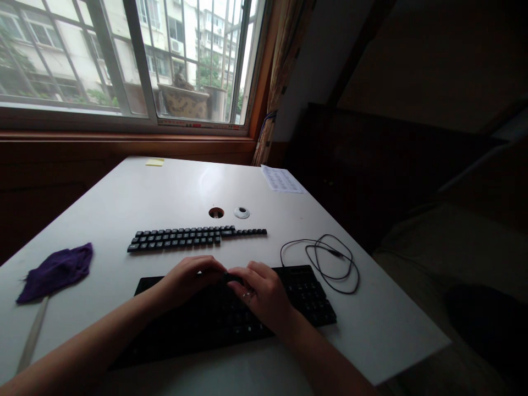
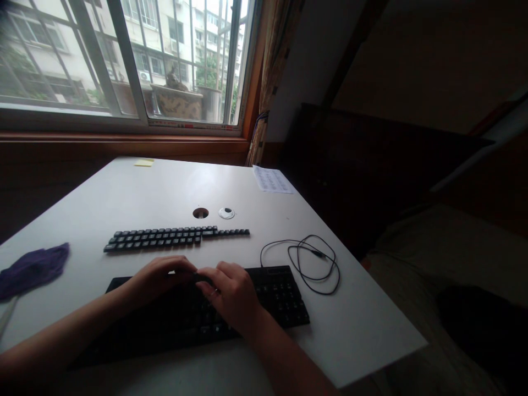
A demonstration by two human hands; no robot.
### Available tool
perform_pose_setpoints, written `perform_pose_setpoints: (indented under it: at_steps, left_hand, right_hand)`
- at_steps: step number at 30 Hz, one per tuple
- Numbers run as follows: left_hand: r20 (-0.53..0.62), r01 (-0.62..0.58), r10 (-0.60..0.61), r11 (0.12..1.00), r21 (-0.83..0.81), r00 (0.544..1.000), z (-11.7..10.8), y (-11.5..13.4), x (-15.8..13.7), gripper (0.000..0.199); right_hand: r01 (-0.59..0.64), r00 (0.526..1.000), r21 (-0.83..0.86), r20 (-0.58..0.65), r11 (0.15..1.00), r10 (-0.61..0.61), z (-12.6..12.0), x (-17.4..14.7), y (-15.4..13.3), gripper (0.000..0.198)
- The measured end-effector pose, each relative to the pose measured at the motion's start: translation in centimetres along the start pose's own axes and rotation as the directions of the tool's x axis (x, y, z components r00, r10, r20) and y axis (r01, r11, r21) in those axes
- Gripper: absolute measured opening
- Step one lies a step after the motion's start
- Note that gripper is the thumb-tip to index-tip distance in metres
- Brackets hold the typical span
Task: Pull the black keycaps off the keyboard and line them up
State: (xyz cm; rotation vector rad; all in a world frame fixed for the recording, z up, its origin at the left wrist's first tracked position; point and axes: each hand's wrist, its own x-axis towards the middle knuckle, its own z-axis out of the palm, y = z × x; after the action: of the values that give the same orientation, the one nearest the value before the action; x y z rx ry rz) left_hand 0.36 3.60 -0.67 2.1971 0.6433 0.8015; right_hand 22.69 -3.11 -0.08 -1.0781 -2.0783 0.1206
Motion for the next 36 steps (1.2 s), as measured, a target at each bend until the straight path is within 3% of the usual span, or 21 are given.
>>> perform_pose_setpoints:
  at_steps: [36]
  left_hand:
    - [-0.014,-0.005,0.007,0.994,0.111,1.000,0.30,-0.65,-0.07,0.009]
  right_hand:
    - [-0.030,0.998,-0.058,0.050,0.998,0.033,0.42,-0.08,0.51,0.021]
